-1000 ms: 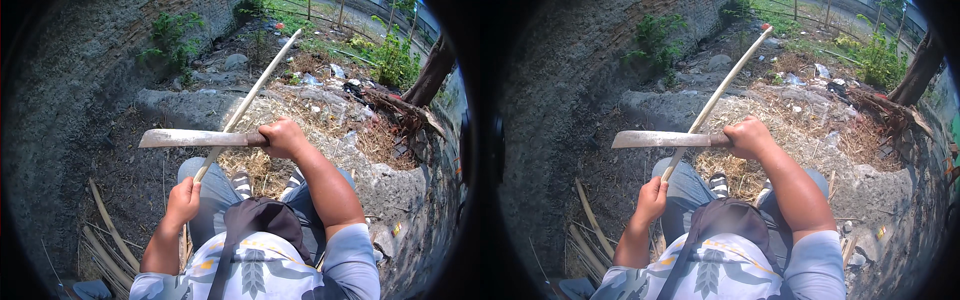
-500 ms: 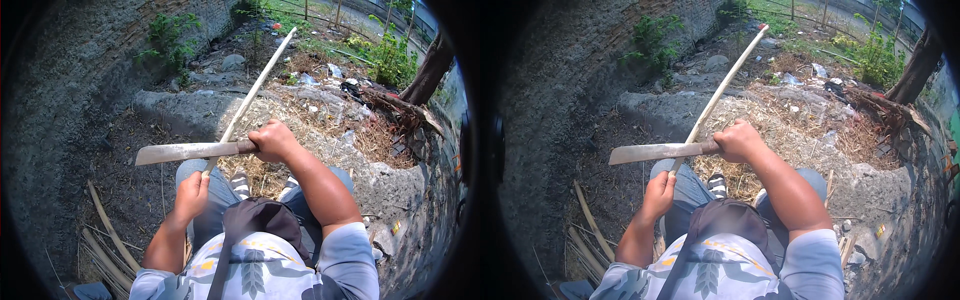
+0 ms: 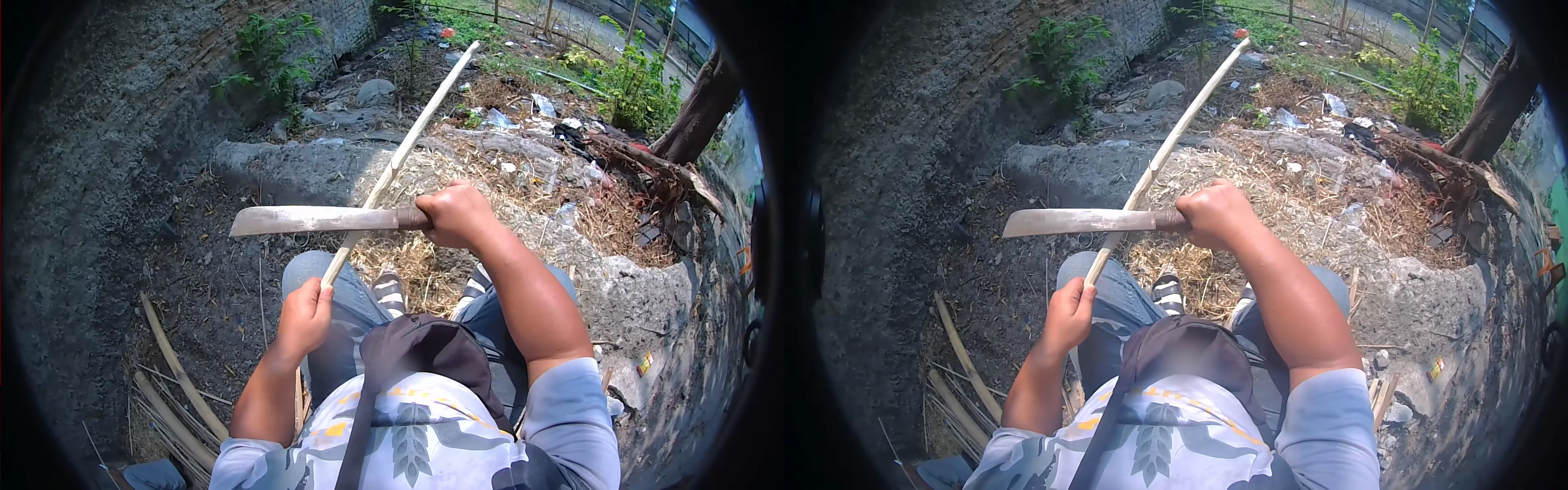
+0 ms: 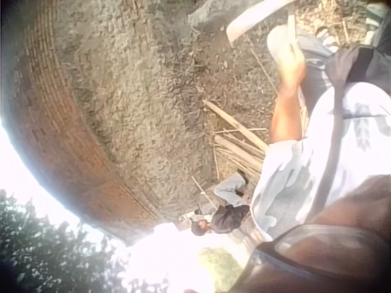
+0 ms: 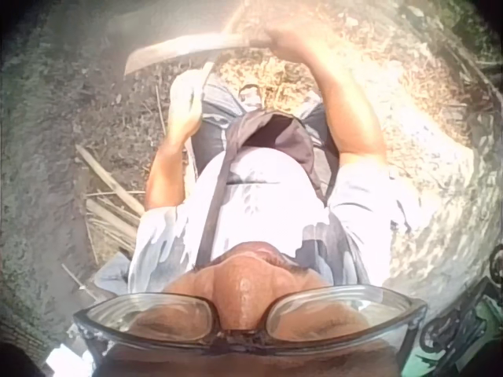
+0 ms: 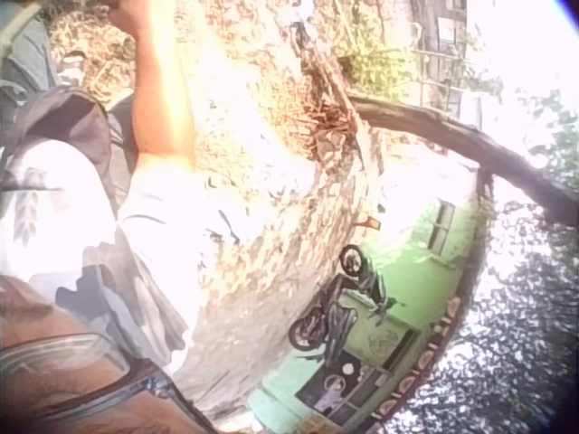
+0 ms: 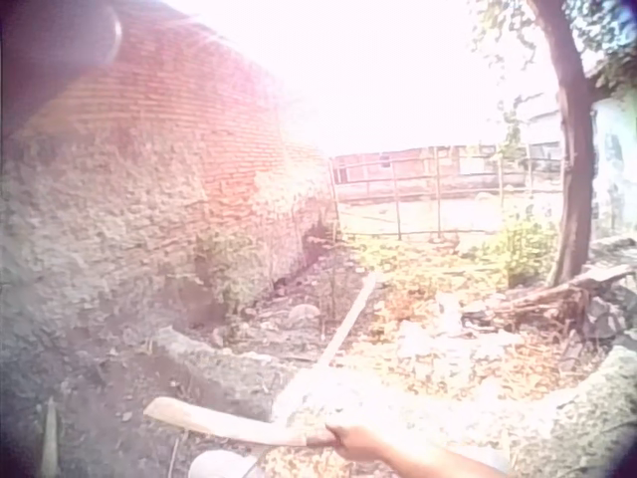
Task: The person scrapes a bamboo stick with a machete.
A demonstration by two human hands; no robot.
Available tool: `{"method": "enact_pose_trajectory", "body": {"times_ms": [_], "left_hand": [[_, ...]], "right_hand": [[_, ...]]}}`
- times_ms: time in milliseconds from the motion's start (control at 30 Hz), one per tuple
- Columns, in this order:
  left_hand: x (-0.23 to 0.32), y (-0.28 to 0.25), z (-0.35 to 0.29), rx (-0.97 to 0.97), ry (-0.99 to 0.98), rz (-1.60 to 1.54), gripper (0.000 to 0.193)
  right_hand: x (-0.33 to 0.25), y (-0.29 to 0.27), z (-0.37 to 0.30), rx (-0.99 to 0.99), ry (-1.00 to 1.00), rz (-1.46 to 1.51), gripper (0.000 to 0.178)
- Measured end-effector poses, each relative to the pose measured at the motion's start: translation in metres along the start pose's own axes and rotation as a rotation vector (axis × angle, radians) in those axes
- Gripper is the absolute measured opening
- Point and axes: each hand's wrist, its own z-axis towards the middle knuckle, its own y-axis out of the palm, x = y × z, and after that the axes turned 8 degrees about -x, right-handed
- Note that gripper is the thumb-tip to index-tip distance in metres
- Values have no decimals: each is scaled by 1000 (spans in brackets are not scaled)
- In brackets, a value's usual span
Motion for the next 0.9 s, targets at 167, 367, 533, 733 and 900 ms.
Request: {"method": "enact_pose_trajectory", "body": {"times_ms": [167, 367, 533, 733, 900], "left_hand": [[-8, -12, -9, -31, 21, -49, 22], [-24, 2, -15, -39, -1, -91, 23], [-18, 0, -6, -27, 15, -98, 20], [-22, -13, -15, -100, -25, -90, 20], [-37, -9, -26, -112, -92, -205, 20]], "right_hand": [[48, -4, -8, -72, 294, 37, 16], [11, -10, -5, -84, 201, -2, 15], [-5, -1, 5, -52, -78, -92, 14], [41, 2, -7, -116, 363, -40, 17], [14, 1, -6, -95, 223, 10, 14]]}}
